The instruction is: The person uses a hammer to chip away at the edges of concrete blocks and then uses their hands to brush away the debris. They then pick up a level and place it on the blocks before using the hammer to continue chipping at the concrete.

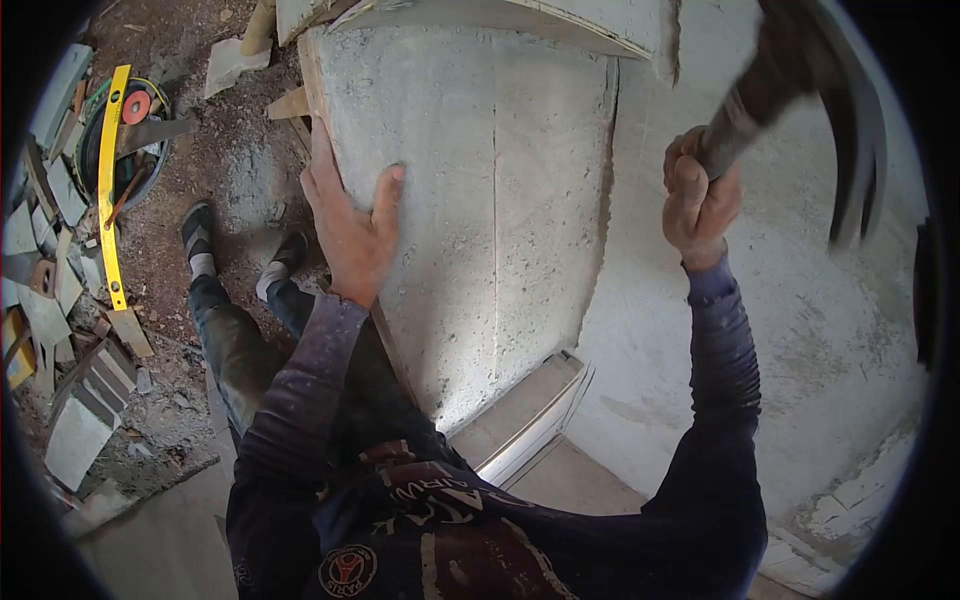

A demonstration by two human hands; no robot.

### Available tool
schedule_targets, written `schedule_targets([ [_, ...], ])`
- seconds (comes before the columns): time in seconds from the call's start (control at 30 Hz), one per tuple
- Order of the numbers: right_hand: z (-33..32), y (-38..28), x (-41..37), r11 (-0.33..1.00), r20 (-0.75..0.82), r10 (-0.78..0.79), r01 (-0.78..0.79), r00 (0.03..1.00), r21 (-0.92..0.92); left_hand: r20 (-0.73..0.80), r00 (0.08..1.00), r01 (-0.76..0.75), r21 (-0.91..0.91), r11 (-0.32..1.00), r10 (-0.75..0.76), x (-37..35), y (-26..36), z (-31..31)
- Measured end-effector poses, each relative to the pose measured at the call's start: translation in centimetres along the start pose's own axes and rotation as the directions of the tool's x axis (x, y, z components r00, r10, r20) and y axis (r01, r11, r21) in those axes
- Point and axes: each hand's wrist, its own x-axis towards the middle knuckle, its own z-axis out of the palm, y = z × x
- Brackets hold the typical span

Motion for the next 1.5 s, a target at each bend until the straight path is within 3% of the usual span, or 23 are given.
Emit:
schedule_targets([
  [0.1,1.4,11.3,-6.8,0.964,0.07,-0.094,0.109,0.993,-0.245,0.012,0.999,-0.031,0.047,0.998,0.03,-0.4,0.0,-0.4],
  [0.17,-0.9,18.4,-14.1,0.786,0.285,0.457,-0.232,0.843,-0.574,0.029,0.998,0.058,-0.018,0.998,-0.058,-0.2,0.2,-0.3],
  [0.23,-2.2,12.6,-12.7,0.52,0.281,0.811,-0.414,0.513,-0.747,0.039,0.997,0.07,-0.021,0.997,-0.069,-0.6,0.3,-0.5],
  [0.4,-1.8,-0.4,-2.7,0.84,0.235,0.521,-0.445,0.821,-0.309,0.037,0.999,0.019,-0.025,1.0,-0.018,-0.1,0.3,0.0],
  [0.43,-1.4,0.1,-2.3,0.838,0.237,0.526,-0.449,0.817,-0.311,0.028,0.999,0.023,-0.037,0.999,-0.022,0.0,0.3,0.0],
  [0.5,0.0,1.8,-0.6,0.999,0.064,0.031,-0.033,0.997,0.026,0.018,1.0,0.025,-0.039,0.999,-0.025,-0.3,0.2,-0.1],
  [0.53,0.8,6.3,-3.2,0.993,0.008,-0.084,0.084,0.996,-0.082,0.014,1.0,0.01,-0.012,1.0,-0.009,-0.3,0.1,-0.1],
  [0.6,-1.3,11.3,-9.8,0.878,0.304,0.388,-0.248,0.87,-0.409,0.005,1.0,-0.004,0.005,1.0,0.004,-0.3,0.1,-0.1],
  [0.67,-3.9,18.0,-15.9,0.707,0.387,0.532,-0.144,0.753,-0.692,0.019,0.997,0.069,0.003,0.998,-0.069,-0.2,0.0,-0.1],
  [0.8,-3.9,8.7,-13.9,0.618,0.39,0.693,-0.22,0.606,-0.755,0.071,0.992,0.113,-0.058,0.992,-0.108,-1.0,0.5,-0.1],
  [0.87,-2.6,3.7,-7.5,0.737,0.301,0.634,-0.44,0.712,-0.513,0.047,0.997,0.062,-0.054,0.997,-0.059,-0.2,0.2,-0.3],
  [0.93,-1.9,1.0,-3.3,0.873,0.2,0.431,-0.351,0.88,-0.338,0.023,1.0,0.015,-0.015,1.0,-0.014,0.0,-0.1,-0.2],
  [0.97,-1.3,1.7,-3.0,0.874,0.205,0.431,-0.35,0.879,-0.336,0.001,1.0,-0.021,0.018,1.0,0.021,-0.2,-0.2,0.0],
  [1.03,0.4,3.7,-2.3,0.997,-0.034,-0.029,0.027,0.999,-0.072,0.007,1.0,-0.011,0.014,1.0,0.011,-0.4,-0.2,0.0],
  [1.07,0.6,9.4,-5.6,0.949,0.031,-0.197,0.199,0.98,-0.245,0.011,1.0,-0.008,0.002,1.0,0.008,-0.2,-0.3,-0.1],
  [1.1,-0.5,11.9,-9.5,0.923,0.171,0.135,-0.061,0.976,-0.379,0.013,1.0,-0.011,-0.003,1.0,0.011,-0.2,-0.2,-0.1],
  [1.13,-1.4,12.8,-11.6,0.805,0.256,0.451,-0.266,0.855,-0.531,0.016,1.0,0.021,0.005,1.0,-0.021,-0.2,-0.1,-0.1],
  [1.17,-1.8,12.9,-11.4,0.81,0.259,0.437,-0.252,0.861,-0.529,0.014,0.998,0.053,0.015,0.998,-0.053,-0.2,0.0,-0.1],
  [1.23,-2.7,12.6,-12.5,0.602,0.32,0.756,-0.412,0.572,-0.684,0.025,0.998,0.057,0.0,0.998,-0.056,-0.8,0.2,-0.6],
  [1.37,-3.0,3.4,-5.9,0.737,0.293,0.639,-0.457,0.711,-0.499,0.015,0.998,0.053,-0.034,0.998,-0.053,-0.3,0.0,0.0],
  [1.43,-3.0,0.9,-3.1,0.919,0.184,0.345,-0.292,0.921,-0.264,0.002,1.0,0.016,-0.001,1.0,-0.016,-0.2,-0.2,0.0],
  [1.47,-2.2,1.6,-2.6,0.921,0.185,0.341,-0.288,0.922,-0.261,-0.014,1.0,-0.02,0.028,0.999,0.021,-0.2,-0.3,0.2],
  [1.5,-1.0,3.0,-2.0,0.988,0.066,0.117,-0.109,0.991,-0.105,-0.018,1.0,-0.015,0.034,0.999,0.016,-0.4,-0.3,0.1],
])
